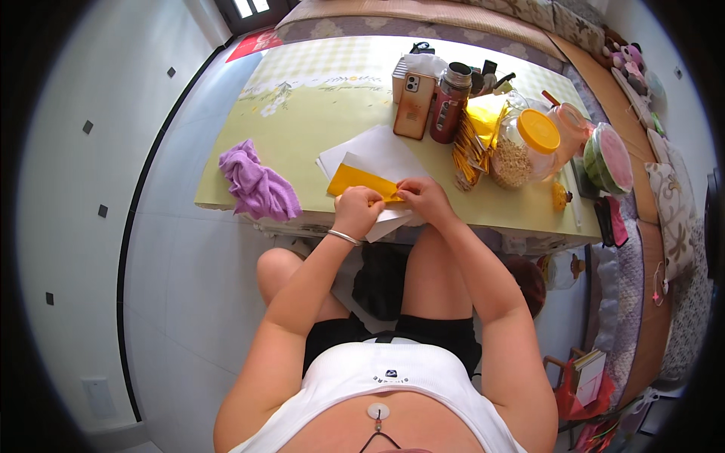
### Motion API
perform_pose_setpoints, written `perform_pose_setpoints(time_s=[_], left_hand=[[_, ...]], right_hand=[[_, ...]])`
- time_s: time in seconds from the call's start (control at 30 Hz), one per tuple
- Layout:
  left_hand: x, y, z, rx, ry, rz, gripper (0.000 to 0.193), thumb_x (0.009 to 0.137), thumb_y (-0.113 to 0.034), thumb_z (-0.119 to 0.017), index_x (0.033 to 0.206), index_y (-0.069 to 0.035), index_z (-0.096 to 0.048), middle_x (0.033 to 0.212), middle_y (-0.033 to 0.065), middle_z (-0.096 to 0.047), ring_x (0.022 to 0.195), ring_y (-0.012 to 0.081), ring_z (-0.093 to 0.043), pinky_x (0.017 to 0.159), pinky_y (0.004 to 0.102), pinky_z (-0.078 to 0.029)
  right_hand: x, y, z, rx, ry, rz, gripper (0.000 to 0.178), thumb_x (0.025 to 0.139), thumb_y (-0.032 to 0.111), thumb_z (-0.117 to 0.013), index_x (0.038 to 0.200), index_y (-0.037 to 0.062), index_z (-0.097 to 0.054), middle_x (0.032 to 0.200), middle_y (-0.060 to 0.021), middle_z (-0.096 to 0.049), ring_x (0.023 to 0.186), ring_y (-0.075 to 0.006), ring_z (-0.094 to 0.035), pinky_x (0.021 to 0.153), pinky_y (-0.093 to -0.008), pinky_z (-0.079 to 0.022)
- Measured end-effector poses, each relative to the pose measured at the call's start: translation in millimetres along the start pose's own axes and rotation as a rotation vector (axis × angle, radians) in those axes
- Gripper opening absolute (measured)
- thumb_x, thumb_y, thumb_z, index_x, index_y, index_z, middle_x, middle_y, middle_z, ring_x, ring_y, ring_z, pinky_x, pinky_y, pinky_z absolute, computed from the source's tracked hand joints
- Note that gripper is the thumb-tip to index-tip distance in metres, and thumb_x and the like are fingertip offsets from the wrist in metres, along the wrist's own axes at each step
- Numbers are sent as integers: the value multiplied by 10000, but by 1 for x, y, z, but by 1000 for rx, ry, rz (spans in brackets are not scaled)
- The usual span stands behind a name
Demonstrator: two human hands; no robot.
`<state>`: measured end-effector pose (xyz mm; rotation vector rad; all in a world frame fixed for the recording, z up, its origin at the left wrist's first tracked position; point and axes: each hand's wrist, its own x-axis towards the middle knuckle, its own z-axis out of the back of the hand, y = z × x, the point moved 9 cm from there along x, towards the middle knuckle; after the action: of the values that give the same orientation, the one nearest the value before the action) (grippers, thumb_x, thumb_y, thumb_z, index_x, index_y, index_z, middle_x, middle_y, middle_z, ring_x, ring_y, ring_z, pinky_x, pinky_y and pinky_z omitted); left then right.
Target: The person sits on the floor and folds multiple sheets of yellow paper by hand. They fold each sheet in half, then fold the edges inward to create a smaller rectangular shape, and place the finished pieces into a pile on the table.
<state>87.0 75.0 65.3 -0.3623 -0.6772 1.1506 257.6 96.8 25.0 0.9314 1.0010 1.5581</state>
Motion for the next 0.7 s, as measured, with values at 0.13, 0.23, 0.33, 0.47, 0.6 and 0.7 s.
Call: perform_pose_setpoints(time_s=[0.13,0.23,0.33,0.47,0.6,0.7], left_hand=[[-1,-24,12,140,83,29,186,775,-235,-785,842,-62,-765,840,134,-694,839,313,-662,753,429,-507],[5,-1,0,-10,-9,124,179,780,-220,-780,796,-46,-742,847,140,-663,822,319,-648,751,425,-515],[4,12,-7,-27,-30,196,182,782,-207,-772,766,-33,-722,846,144,-635,809,323,-634,760,421,-520],[7,15,-12,-2,-38,213,192,773,-212,-758,748,-25,-717,836,156,-633,808,330,-632,765,429,-524],[14,24,-19,42,79,289,199,784,-242,-726,748,-46,-726,901,161,-643,869,341,-649,797,446,-537],[19,21,-16,52,26,250,228,753,-229,-718,730,-4,-744,763,203,-688,760,352,-679,732,446,-551]], right_hand=[[3,33,0,-287,-22,82,155,809,163,-765,910,47,-753,856,-118,-703,869,-273,-663,792,-382,-514],[6,36,2,-280,-58,110,244,816,172,-755,1025,48,-733,891,-122,-698,924,-291,-654,833,-396,-510],[-5,33,6,-313,-166,164,411,828,172,-732,1210,41,-660,1080,-138,-687,1068,-309,-622,936,-426,-480],[-41,54,-15,-843,-225,495,636,839,190,-719,1412,13,-508,1409,-146,-557,1334,-314,-494,1130,-446,-362],[-54,56,-44,-885,-5,546,760,853,283,-724,1489,0,-417,1560,-146,-421,1486,-302,-334,1236,-440,-222],[-53,46,-49,-887,20,509,823,868,420,-696,1500,-12,-393,1567,-181,-395,1490,-316,-318,1233,-445,-217]])
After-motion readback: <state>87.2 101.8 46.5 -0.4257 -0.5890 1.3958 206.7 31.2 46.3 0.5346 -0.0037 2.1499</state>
